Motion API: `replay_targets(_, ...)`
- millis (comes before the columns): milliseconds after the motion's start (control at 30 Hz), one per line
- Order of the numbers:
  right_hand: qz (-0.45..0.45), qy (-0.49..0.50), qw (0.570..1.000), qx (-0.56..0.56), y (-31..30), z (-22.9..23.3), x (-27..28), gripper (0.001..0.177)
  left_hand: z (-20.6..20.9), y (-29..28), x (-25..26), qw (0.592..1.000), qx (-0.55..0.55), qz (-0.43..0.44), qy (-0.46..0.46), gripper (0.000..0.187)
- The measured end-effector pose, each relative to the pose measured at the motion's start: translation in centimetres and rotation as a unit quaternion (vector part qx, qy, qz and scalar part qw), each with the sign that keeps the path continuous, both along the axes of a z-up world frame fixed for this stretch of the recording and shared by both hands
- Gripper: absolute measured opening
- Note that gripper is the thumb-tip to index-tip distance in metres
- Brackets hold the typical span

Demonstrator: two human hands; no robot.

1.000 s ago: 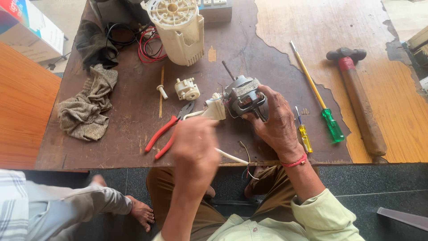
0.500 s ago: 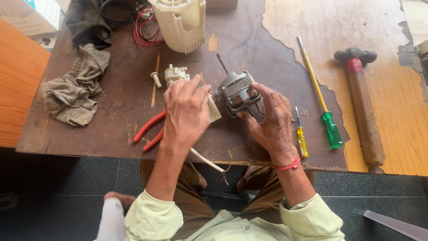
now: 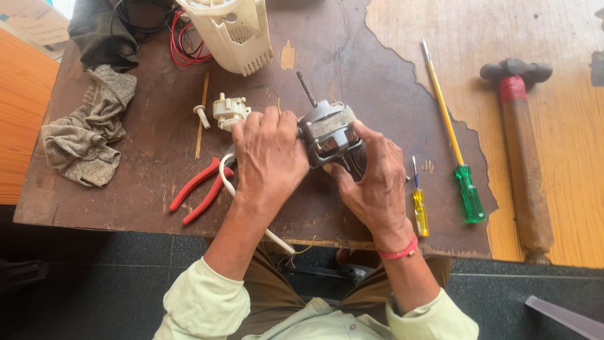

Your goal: The person disassembles and checks the internal components of a small electric motor at a workbench. They use screwdrivers to remove fasteners, detach wires, and pull apart the motor casing to reveal the internal wiring and rotor.

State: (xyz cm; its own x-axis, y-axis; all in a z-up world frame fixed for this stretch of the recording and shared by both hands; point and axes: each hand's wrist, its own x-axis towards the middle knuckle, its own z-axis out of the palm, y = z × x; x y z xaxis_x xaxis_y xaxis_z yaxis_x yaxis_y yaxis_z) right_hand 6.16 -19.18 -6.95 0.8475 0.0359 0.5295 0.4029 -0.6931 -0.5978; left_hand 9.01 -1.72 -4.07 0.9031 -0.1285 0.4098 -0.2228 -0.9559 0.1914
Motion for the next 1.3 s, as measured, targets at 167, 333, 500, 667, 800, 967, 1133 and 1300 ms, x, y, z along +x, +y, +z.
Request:
replay_targets(167, -0.002, 0.022, 1.000, 0.009, 0.2, 0.1, -0.1, 0.076, 0.0, 0.0, -1.0, 0.997, 0.052, -0.005, -0.058, 0.020)
replay_targets(333, 0.016, 0.003, 1.000, -0.004, -0.3, 0.4, 0.1, 0.074, 0.2, 0.7, -1.9, 0.997, 0.054, -0.034, -0.054, 0.052)
replay_targets(500, 0.023, 0.001, 1.000, -0.001, -0.4, 0.6, 0.1, 0.071, 1.4, 1.8, -1.6, 0.995, -0.048, -0.078, 0.030, 0.070)
replay_targets(667, 0.038, -0.013, 0.999, -0.007, -0.6, 0.4, 0.1, 0.070, 1.7, 2.7, -1.6, 0.990, -0.066, -0.092, 0.087, 0.074)
replay_targets(800, 0.049, 0.004, 0.999, -0.001, -0.4, 0.4, 0.1, 0.072, 1.6, 3.4, -1.7, 0.980, -0.110, -0.087, 0.142, 0.074)
replay_targets(967, 0.041, 0.022, 0.999, 0.007, -0.1, 0.4, 0.4, 0.072, 2.5, 4.2, -2.5, 0.965, -0.175, -0.118, 0.157, 0.076)
replay_targets(1133, 0.044, -0.003, 0.999, -0.003, 0.1, 0.4, 0.3, 0.073, 1.8, 4.1, -2.7, 0.985, -0.100, -0.100, 0.102, 0.066)
replay_targets(1300, 0.053, -0.009, 0.998, -0.021, 0.7, 2.1, 0.0, 0.068, 2.1, 3.5, -3.4, 0.995, -0.053, -0.065, 0.056, 0.068)
